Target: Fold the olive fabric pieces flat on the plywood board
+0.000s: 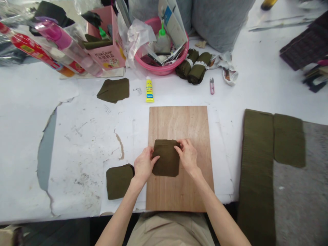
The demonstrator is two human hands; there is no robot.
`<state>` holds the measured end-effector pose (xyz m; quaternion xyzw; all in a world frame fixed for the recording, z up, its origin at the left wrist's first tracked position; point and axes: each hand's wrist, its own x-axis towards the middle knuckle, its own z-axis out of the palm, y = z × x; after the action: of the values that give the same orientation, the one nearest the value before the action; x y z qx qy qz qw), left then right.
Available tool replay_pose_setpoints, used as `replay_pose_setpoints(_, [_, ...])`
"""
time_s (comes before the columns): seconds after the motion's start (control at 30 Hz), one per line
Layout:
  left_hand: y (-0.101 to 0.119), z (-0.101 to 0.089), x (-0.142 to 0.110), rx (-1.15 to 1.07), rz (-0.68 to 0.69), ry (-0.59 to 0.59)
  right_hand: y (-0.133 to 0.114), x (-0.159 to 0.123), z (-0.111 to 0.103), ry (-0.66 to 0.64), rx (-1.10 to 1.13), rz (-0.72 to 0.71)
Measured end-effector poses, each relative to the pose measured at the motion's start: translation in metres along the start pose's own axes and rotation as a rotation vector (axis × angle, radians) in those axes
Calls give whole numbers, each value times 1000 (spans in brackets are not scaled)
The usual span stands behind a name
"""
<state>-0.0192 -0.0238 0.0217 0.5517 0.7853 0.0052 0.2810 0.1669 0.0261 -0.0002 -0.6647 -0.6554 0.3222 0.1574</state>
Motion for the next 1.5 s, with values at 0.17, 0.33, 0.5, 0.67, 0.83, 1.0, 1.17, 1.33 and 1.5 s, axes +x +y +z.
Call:
replay_pose_setpoints(0.17, [0,-1,1,-3,-3,-8,-4,6,1,2,-61,-10])
replay_pose_setpoints(0.33, [0,0,0,24,-1,-14,-4,9,0,-38,-55,-42])
replay_pose_setpoints(0.5, [1,0,1,85,149,111,-3,-1,-6,-13,-8,-176])
replay_pose_setpoints(0.67, [3,-7,12,115,525,159,1,-15,-9,-69,198,-297])
replay_pose_setpoints(0.83, [2,-16,26,181,673,-58,5,-23,-6,-194,463,-212])
replay_pose_setpoints(1.0, [1,-19,35,162,590,-159,4,-25,-1,-198,578,14])
replay_pose_setpoints(1.17, [2,-19,37,109,445,-203,3,-28,0,-234,585,116])
replay_pose_setpoints(1.33, [3,-21,39,50,396,-217,11,-31,0,-271,937,234])
replay_pose_setpoints(1.5, [5,-21,41,58,357,-227,14,-35,3,-272,714,201])
